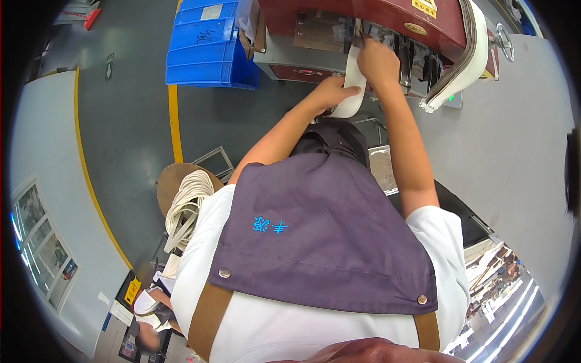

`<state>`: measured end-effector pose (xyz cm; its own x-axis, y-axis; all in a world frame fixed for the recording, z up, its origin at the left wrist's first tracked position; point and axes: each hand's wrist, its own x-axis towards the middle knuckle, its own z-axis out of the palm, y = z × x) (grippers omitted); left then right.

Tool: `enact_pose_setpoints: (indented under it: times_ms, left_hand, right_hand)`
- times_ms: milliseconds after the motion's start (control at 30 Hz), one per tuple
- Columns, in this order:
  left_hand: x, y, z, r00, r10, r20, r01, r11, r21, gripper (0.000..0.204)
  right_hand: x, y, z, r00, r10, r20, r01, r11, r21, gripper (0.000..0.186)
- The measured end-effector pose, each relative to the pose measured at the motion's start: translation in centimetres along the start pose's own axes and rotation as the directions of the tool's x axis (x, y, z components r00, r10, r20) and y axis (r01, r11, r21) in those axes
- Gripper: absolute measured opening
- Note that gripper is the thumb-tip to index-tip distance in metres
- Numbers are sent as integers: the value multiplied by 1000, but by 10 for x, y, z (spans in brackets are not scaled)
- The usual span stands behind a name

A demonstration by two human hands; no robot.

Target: The recorder is using a machine to process white leather strips in a workshop environment.

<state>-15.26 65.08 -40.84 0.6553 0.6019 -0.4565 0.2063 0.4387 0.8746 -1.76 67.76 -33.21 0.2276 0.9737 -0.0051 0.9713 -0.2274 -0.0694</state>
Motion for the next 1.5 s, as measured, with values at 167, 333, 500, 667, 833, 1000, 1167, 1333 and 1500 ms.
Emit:
enact_pose_setpoints:
  times_ms: [167,333,500,667,833,1000,1167,1333,1500]
  left_hand:
    - [-3,4,-5,998,-64,24,61,994,86,35]
    - [5,-13,-16,1000,24,-4,-22,973,231,36]
    - [1,20,-31,991,-136,-1,24,173,985,44]
    - [10,109,17,914,122,387,-395,484,781,32]
    - [60,146,99,830,476,291,-558,723,408,29]
    - [78,149,127,860,458,224,-507,722,470,32]
    - [77,147,127,833,515,203,-541,680,496,29]
    - [42,173,128,895,296,334,-388,885,257,33]
    - [36,197,115,828,212,519,-326,936,137,32]
  right_hand:
    - [-61,23,-17,992,111,-56,-82,921,380,27]
    - [-96,86,-16,892,447,-69,-221,564,796,20]
    - [-97,151,-43,601,745,-291,-307,551,776,20]
    - [-83,174,-47,567,781,-261,-289,485,825,24]
    - [-76,170,-48,609,754,-245,-248,475,844,25]
    - [-82,169,-51,672,726,-144,-217,379,900,26]
    - [-91,157,-73,777,626,66,-214,163,963,27]
    - [-86,160,-99,843,525,120,-67,-119,991,36]
    - [-40,184,-161,892,416,176,-199,12,980,39]
